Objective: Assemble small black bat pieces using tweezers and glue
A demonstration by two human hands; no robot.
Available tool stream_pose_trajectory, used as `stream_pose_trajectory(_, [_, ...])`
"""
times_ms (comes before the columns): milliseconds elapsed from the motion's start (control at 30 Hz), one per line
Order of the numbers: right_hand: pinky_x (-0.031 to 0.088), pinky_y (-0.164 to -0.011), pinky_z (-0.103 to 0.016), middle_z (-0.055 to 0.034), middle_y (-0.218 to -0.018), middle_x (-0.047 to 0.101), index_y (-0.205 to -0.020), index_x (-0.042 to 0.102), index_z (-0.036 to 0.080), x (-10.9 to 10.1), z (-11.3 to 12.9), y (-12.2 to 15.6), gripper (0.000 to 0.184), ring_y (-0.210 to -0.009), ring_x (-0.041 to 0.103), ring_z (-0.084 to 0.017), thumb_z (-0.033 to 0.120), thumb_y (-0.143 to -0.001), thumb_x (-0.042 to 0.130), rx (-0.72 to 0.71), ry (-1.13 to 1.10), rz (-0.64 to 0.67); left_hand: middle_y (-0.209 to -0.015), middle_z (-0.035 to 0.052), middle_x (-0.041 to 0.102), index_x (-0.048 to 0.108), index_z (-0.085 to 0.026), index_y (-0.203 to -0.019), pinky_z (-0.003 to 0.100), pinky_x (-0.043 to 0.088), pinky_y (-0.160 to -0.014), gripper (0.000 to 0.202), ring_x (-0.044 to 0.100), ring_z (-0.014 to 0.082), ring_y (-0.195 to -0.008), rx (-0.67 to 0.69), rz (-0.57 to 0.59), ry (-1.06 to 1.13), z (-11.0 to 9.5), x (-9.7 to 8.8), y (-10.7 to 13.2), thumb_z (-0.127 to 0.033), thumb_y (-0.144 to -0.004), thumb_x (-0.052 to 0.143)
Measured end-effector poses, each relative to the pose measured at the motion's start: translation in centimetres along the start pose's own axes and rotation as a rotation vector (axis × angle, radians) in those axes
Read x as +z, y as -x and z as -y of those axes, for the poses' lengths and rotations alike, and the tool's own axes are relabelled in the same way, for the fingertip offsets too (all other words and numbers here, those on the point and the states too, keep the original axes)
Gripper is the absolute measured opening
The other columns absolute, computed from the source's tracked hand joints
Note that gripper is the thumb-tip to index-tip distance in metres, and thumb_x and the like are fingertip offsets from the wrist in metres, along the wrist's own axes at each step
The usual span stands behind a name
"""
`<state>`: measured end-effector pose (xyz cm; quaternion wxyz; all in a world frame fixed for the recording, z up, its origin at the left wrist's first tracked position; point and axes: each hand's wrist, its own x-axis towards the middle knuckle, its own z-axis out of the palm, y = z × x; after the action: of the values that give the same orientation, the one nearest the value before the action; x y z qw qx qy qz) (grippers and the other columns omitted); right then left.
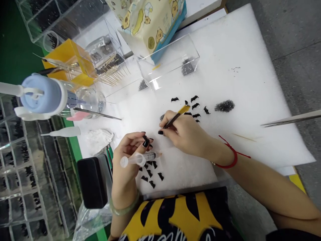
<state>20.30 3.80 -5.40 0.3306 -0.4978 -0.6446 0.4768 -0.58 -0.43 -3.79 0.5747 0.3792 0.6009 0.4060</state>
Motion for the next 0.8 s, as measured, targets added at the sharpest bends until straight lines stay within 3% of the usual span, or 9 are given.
stream_pose_trajectory(300, [0.057, -0.057, -0.032, -0.0053, -0.074, 0.074, -0.09, 0.064, 0.018, 0.0, 0.05, -0.03, 0.003, -0.064, 0.073, -0.021, 0.019, -0.09, 0.062, 0.087, -0.007, 0.019, -0.086, -0.0024, 0.078, 0.08, -0.027, -0.099, 0.014, 0.064, -0.07, 0.019, 0.074, 0.0081, -0.074, 0.0, 0.023, 0.009, 0.19, 0.16, 0.07, -0.014, -0.085, 0.081])
stream_pose_trajectory(800, [0.058, -0.059, -0.034, -0.0037, -0.075, 0.072, -0.09, 0.062, 0.02, 0.09, 0.03, -0.19, 0.001, -0.065, 0.073, -0.021, 0.021, -0.09, 0.061, 0.109, -0.037, 0.036, -0.088, -0.0019, 0.079, 0.08, -0.028, -0.102, 0.016, 0.063, -0.074, 0.02, 0.075, 0.0101, -0.081, 0.006, 0.037, -0.021, 0.24, 0.0, 0.09, -0.015, -0.087, 0.081])
